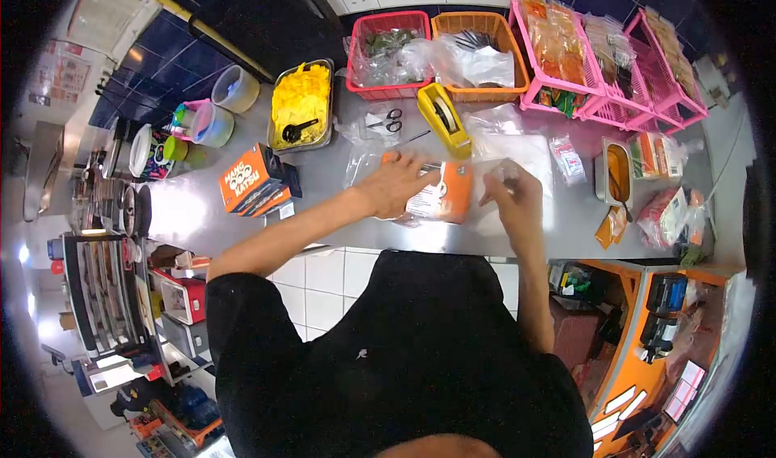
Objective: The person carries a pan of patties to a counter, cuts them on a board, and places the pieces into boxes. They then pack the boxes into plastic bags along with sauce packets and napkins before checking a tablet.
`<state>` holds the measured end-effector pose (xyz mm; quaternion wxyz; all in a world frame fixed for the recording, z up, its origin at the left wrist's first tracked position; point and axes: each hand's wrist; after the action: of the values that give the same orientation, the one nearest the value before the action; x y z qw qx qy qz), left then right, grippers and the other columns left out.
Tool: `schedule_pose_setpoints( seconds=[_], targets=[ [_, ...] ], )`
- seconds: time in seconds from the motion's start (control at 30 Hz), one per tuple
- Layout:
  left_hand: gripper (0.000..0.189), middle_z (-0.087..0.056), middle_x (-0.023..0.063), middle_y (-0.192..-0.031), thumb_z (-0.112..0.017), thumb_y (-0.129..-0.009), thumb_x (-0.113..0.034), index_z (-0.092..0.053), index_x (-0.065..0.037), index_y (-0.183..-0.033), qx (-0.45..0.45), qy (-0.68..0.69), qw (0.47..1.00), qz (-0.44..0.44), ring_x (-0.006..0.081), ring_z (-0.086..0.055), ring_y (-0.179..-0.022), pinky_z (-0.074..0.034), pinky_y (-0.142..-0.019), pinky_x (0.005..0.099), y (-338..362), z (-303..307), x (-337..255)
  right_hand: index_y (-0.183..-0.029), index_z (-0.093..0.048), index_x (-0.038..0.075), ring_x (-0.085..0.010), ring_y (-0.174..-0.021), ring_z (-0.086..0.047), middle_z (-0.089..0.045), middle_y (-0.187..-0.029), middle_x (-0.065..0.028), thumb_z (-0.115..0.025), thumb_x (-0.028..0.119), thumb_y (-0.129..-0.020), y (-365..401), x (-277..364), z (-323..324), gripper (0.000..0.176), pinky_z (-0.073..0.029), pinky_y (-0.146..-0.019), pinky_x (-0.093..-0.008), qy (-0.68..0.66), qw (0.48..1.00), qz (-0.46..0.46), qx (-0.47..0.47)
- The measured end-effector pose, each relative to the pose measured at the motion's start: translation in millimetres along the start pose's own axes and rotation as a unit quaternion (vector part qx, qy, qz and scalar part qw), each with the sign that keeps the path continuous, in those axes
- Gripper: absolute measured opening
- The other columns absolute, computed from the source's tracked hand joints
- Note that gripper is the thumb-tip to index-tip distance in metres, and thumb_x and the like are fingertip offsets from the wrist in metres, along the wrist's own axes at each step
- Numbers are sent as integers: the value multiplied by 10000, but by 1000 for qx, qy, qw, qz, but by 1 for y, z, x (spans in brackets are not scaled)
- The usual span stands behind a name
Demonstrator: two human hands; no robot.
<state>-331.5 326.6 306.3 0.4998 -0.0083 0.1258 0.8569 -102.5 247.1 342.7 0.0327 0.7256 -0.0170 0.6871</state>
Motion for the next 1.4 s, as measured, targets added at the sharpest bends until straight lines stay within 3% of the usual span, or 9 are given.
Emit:
schedule_pose_setpoints(
  seconds=[0.43,0.63,0.7,0.87,1.03,1.13,1.2,1.27,1.4],
  targets=[
    [695,-373,189,-1379,-780,-665,-350,-468,-135,-1248,-65,17,998,-5,367,-445,-1185,-382,-935,516,18,9,6,-860,-561,10,-129,-698,-565,-595,-772,-59,-575,155,-908,0,5,-35,152,-458,-693,-275,-74,993,58,-67],
    [479,-656,217,-910,-613,-827,-481,-687,-7,-813,269,-28,946,179,333,-574,-1044,-450,-943,376,66,109,-1,-907,-589,4,-108,-830,-534,-579,-873,-27,-608,94,-896,-2,8,-8,92,-414,-745,-227,98,988,39,-113],
    [443,-654,159,-724,-637,-816,-414,-671,-16,-625,169,-45,984,34,289,-584,-993,-464,-917,328,74,107,2,-936,-592,-5,-111,-873,-523,-559,-934,-37,-620,89,-892,-6,5,-15,107,-412,-774,-224,116,979,105,-131],
    [329,-641,130,-739,-697,-746,-347,-681,-28,-664,2,-111,993,-44,279,-578,-942,-400,-1023,413,68,111,36,-1097,-602,-18,-118,-1019,-496,-524,-1236,-64,-617,102,-903,-20,-5,-19,229,-395,-913,-256,141,962,159,-171],
    [263,-628,84,-727,-717,-722,-300,-667,-58,-634,-45,-165,984,-54,270,-576,-899,-308,-1102,496,76,120,42,-1090,-578,2,-106,-899,-550,-650,-949,-69,-539,197,-965,-25,-15,-22,235,-409,-860,-256,-40,990,97,-93],
    [285,-633,72,-730,-714,-755,-286,-641,-53,-611,-43,57,996,-52,222,-585,-867,-338,-1084,452,79,126,43,-1079,-556,11,-99,-848,-545,-612,-871,-56,-528,193,-970,-21,-32,-14,213,-434,-827,-270,-107,988,100,-49],
    [334,-641,54,-725,-664,-840,-301,-626,-45,-628,2,426,887,180,154,-584,-844,-367,-1057,392,77,100,54,-1051,-538,8,-120,-766,-545,-559,-802,-33,-564,227,-952,-16,-31,-25,241,-468,-763,-293,-110,985,111,-67],
    [309,-649,56,-822,-585,-914,-319,-658,-25,-854,1,527,818,230,136,-583,-926,-404,-992,336,68,43,61,-1077,-529,-6,-144,-700,-544,-563,-819,-53,-599,190,-921,-8,-24,-48,260,-497,-722,-335,15,997,35,-66],
    [400,-574,115,-1116,-540,-907,-164,-502,-26,-1280,-207,704,676,73,262,-538,-1140,-360,-1039,356,60,21,-6,-1208,-502,-14,-176,-813,-588,-593,-950,-100,-563,43,-878,-12,-52,-80,340,-509,-796,-353,223,965,28,132]
  ],
)
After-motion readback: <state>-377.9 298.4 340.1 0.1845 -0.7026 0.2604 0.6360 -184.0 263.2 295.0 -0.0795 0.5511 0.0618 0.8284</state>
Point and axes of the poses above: each hand's wrist, its own y-axis away from the middle knuckle, its own z-axis out of the back of the hand, x = y × z
